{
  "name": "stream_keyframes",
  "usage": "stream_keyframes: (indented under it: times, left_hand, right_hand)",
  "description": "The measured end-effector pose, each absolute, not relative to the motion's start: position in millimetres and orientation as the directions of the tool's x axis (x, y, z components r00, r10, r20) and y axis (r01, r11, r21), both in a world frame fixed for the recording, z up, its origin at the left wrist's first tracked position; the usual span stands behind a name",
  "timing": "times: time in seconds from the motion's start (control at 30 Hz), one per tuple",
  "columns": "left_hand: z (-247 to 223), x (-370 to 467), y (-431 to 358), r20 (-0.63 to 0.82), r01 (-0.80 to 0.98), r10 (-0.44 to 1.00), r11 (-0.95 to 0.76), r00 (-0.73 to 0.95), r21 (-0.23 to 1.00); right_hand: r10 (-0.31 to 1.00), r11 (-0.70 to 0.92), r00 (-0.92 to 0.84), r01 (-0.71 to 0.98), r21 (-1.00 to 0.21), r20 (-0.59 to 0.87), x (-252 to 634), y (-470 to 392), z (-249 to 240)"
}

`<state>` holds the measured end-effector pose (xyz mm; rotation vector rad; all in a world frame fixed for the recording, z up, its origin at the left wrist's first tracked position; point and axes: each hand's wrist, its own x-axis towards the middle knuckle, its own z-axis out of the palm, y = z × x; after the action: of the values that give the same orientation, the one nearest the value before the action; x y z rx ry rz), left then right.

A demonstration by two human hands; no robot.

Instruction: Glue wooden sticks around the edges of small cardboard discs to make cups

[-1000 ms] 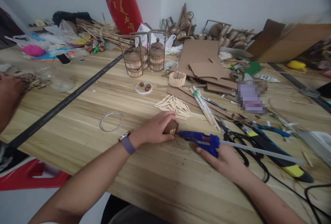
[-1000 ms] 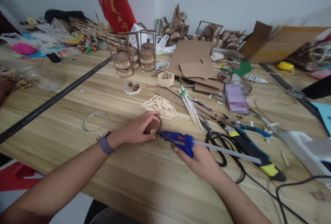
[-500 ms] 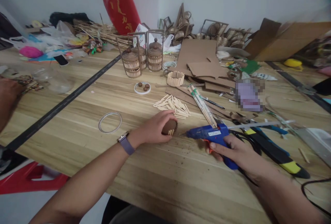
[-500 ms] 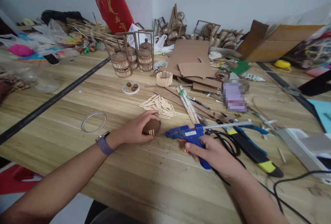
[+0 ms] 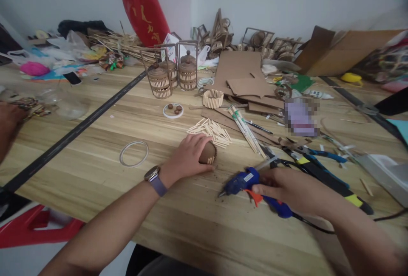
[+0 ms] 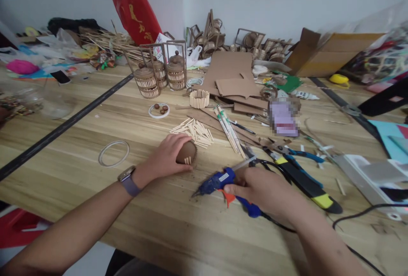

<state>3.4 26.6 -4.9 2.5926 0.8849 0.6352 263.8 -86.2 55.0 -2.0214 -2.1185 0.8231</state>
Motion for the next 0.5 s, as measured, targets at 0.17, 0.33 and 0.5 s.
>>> stream_keyframes:
  times: [0.17,0.33,0.5]
  left_hand:
    - [-3,5,24,0.318,0.477,0.636,-0.754,0.704,0.452]
    - [-5,4,25,0.338,0.44,0.616,-0.766,0.711,0.469]
    - [-7,3,26,0.343,0.416,0.602,-0.772,0.721,0.481]
  right_hand:
    - [0.971,0.083,-0.106,0.99,-0.112,-0.216,249,-48,73]
    - [0.964,0.245,-0.247,0.969,-0.028,-0.102,216,-4,64]
    - [0.967,0.231,-0.227,0.973,0.023,-0.112,205,14,47]
